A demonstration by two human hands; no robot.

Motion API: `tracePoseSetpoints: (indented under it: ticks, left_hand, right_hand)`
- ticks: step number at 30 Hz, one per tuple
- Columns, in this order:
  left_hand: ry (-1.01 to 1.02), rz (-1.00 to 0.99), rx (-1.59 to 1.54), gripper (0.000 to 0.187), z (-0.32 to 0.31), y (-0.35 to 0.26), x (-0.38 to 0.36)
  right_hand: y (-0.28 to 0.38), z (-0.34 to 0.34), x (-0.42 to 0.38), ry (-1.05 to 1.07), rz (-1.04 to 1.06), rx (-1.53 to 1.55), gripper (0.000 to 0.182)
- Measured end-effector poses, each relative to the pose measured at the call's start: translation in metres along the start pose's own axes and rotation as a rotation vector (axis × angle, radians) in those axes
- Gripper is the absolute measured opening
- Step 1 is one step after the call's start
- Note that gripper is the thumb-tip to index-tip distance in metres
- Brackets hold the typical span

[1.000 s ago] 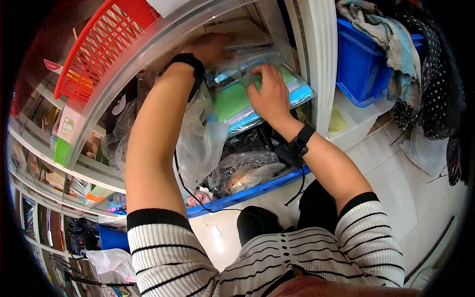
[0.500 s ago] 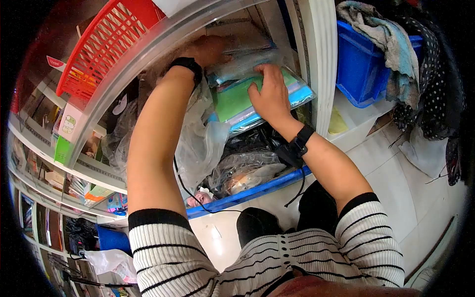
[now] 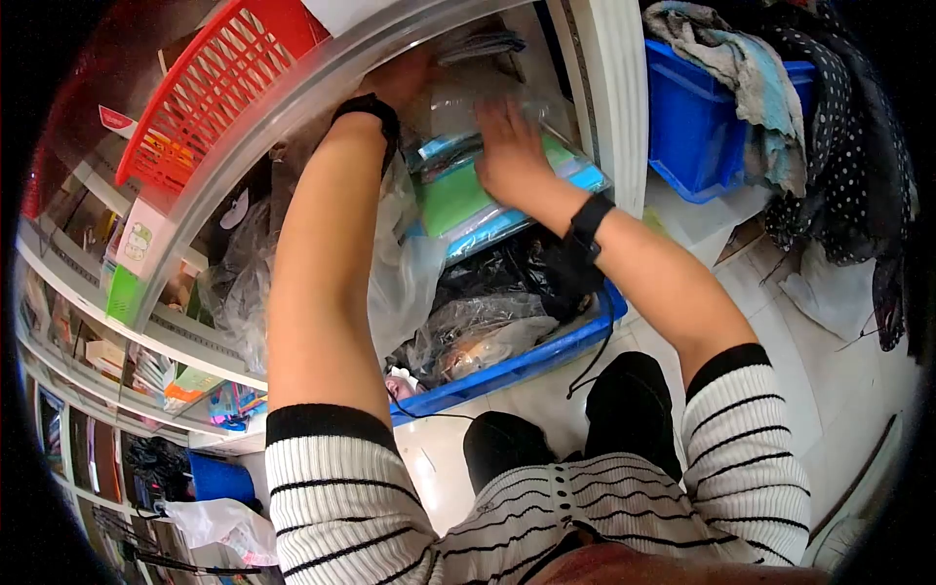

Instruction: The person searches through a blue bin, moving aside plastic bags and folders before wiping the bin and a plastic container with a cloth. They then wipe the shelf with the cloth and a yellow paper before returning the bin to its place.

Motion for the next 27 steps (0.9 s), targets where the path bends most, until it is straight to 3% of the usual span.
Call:
tracePoseSetpoints:
  ticks: [3, 5, 8, 12, 14, 17, 22, 24, 27]
  left_hand:
    - [0.065, 0.069, 0.046, 0.047, 0.002, 0.003, -0.001]
    - [0.044, 0.102, 0.069, 0.047, 0.018, -0.006, -0.006]
    - [0.027, 0.104, 0.052, 0.046, 0.01, 0.002, -0.008]
    - [0.132, 0.176, -0.176, 0.041, -0.01, 0.013, -0.007]
    - [0.1, 0.103, -0.14, 0.04, -0.021, 0.019, -0.006]
    - [0.054, 0.073, -0.185, 0.039, -0.017, 0.017, -0.007]
    - [-0.107, 0.072, -0.27, 0.034, -0.002, 0.005, -0.012]
    - [-0.005, 0.261, -0.511, 0.035, -0.01, 0.011, -0.016]
    - [0.022, 0.141, -0.244, 0.038, -0.021, 0.019, -0.013]
  right_hand:
    - [0.001, 0.002, 0.026, -0.128, 0.084, -0.231, 0.063]
    - [-0.009, 0.005, 0.054, 0.337, -0.178, -0.104, 0.07]
    - [-0.019, 0.014, 0.062, 0.138, -0.144, -0.09, 0.069]
    - [-0.025, 0.031, 0.066, 0.267, -0.191, 0.206, 0.06]
    - [-0.011, 0.029, 0.063, 0.309, 0.137, -0.084, 0.041]
    - [0.001, 0.045, 0.066, 0.36, 0.203, -0.335, 0.026]
    - [0.007, 0.07, 0.08, 0.311, 0.18, -0.332, 0.014]
    - [0.007, 0.075, 0.085, 0.216, 0.117, -0.283, 0.01]
    - [0.002, 0.061, 0.09, 0.13, 0.06, -0.316, 0.011]
Point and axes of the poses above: each hand's wrist, its own x-axis towards the middle knuckle, its own z-axis out of the back of the hand, y = z × x, the point moved 6 cm from there along x, towards the middle knuckle, and after that the axes turned 11 degrees about -z, right-handed, at the moved point
